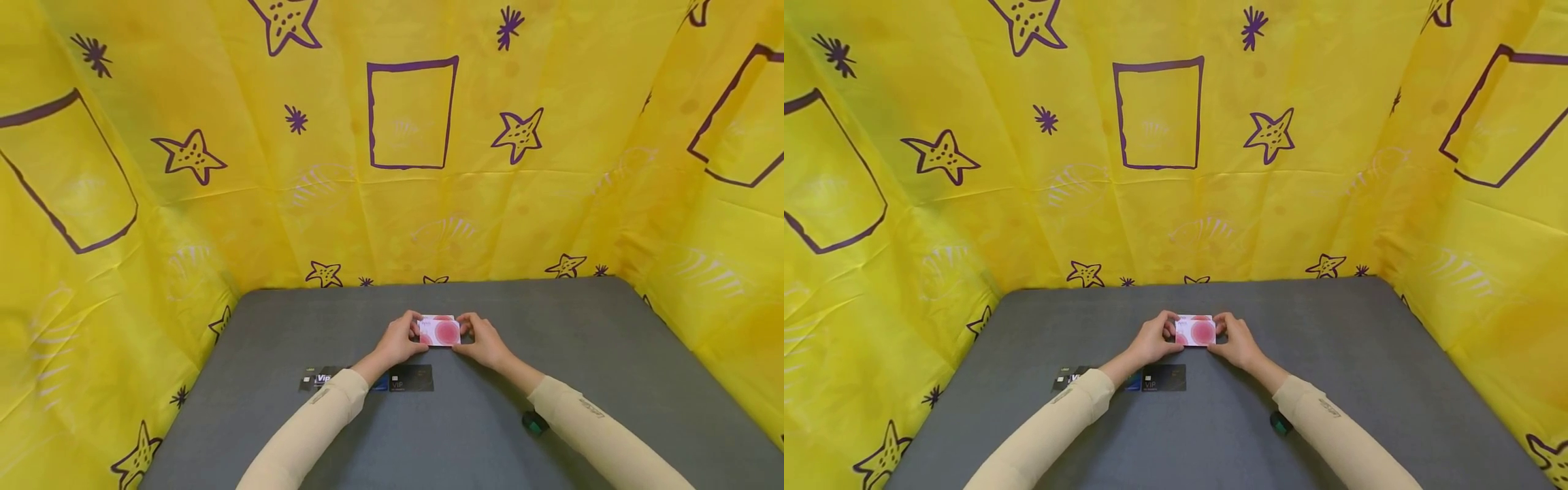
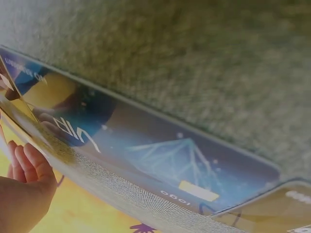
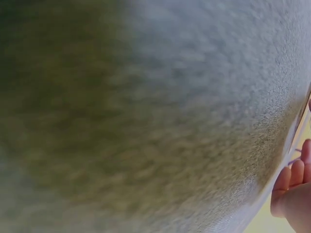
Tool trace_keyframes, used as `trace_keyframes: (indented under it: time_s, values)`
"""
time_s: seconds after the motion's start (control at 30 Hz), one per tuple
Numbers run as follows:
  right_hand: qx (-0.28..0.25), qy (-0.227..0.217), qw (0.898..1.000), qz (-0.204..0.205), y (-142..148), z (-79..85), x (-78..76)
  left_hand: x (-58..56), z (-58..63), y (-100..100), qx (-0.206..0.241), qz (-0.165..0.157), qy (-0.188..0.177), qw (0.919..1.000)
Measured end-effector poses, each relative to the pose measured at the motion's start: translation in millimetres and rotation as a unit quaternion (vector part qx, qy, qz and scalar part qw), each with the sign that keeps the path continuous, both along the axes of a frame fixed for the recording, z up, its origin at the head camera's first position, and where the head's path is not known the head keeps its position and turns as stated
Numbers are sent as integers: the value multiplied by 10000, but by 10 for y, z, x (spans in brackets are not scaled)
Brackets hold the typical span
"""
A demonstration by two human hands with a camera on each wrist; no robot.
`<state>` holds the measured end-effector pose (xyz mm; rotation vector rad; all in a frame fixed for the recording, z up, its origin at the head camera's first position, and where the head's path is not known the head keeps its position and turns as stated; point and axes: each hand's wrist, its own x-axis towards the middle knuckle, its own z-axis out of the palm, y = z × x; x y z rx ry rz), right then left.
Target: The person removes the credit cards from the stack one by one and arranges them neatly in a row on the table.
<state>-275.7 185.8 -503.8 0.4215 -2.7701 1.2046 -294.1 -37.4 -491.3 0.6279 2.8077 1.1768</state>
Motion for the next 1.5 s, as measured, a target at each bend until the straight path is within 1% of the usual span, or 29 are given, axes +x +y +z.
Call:
trace_keyframes:
  time_s: [0.17,0.4,0.6,0.8,1.03,1.2,1.33,1.5]
  values:
    - [-26,74,9999,73,42,9,92,70,3,-2,10,-133,-18,9999]
    - [-42,28,10000,84,83,-9,199,162,4,-18,26,-305,153,9994]
    - [-33,127,9998,167,110,-13,272,256,35,-38,32,-393,72,9992]
    - [78,-92,9997,223,127,10,359,337,31,-59,-220,-371,194,9989]
    - [130,-213,9991,339,161,3,444,436,27,-60,-606,-352,310,9971]
    - [167,-287,9988,365,203,-7,481,495,24,-55,-664,-359,293,9967]
    - [279,-224,9985,423,240,-17,516,541,11,-48,-721,-387,351,9960]
    - [405,77,9976,560,282,-14,565,599,18,-27,-791,-422,478,9948]
